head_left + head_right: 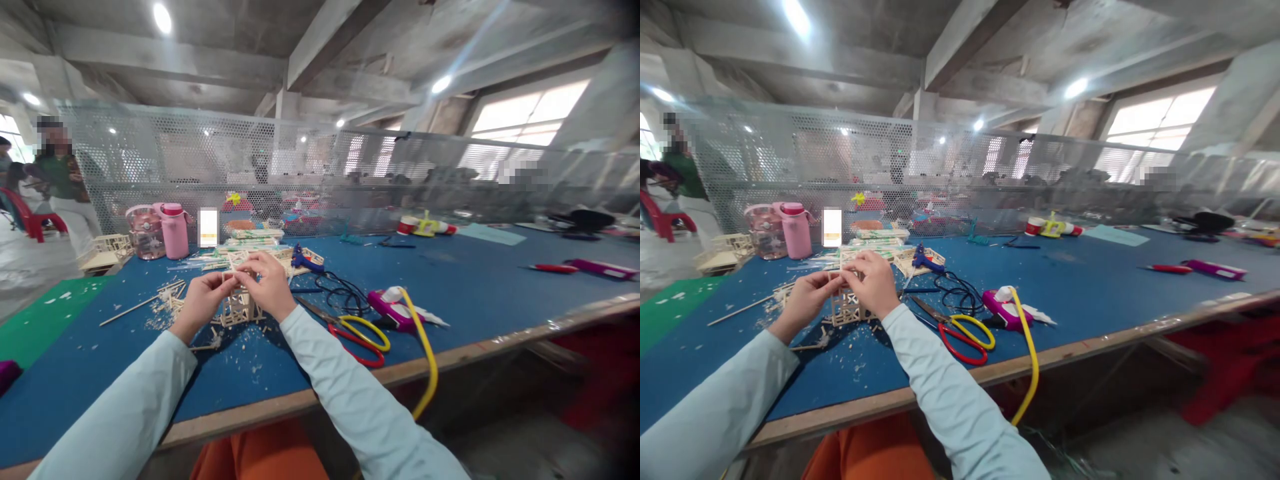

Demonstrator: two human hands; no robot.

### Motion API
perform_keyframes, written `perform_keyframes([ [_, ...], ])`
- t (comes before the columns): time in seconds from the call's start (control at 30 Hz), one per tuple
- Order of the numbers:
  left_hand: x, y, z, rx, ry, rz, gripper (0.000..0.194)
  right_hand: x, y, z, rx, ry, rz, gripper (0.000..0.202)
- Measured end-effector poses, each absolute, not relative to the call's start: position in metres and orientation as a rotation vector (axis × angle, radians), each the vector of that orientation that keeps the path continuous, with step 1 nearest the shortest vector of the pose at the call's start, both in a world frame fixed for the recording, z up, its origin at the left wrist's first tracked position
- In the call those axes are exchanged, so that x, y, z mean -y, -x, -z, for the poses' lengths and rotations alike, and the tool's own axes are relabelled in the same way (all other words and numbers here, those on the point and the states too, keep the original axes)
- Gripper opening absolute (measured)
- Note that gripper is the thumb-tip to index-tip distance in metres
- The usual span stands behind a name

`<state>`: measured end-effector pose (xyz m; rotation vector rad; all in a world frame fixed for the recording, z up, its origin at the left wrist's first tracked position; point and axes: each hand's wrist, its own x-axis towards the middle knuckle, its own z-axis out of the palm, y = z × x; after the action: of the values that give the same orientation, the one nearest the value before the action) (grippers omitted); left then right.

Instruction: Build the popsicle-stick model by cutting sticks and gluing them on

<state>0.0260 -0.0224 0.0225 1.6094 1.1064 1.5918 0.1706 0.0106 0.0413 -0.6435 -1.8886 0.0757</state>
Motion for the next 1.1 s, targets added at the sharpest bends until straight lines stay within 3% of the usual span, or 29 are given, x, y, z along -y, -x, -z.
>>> perform_keyframes([
  [1.1, 0.0247, -0.0323, -0.0229, -1.095, -1.634, -1.605, 0.033, -0.0105, -0.1705, -0.0317, 1.855, 0.584, -0.007, 0.013],
])
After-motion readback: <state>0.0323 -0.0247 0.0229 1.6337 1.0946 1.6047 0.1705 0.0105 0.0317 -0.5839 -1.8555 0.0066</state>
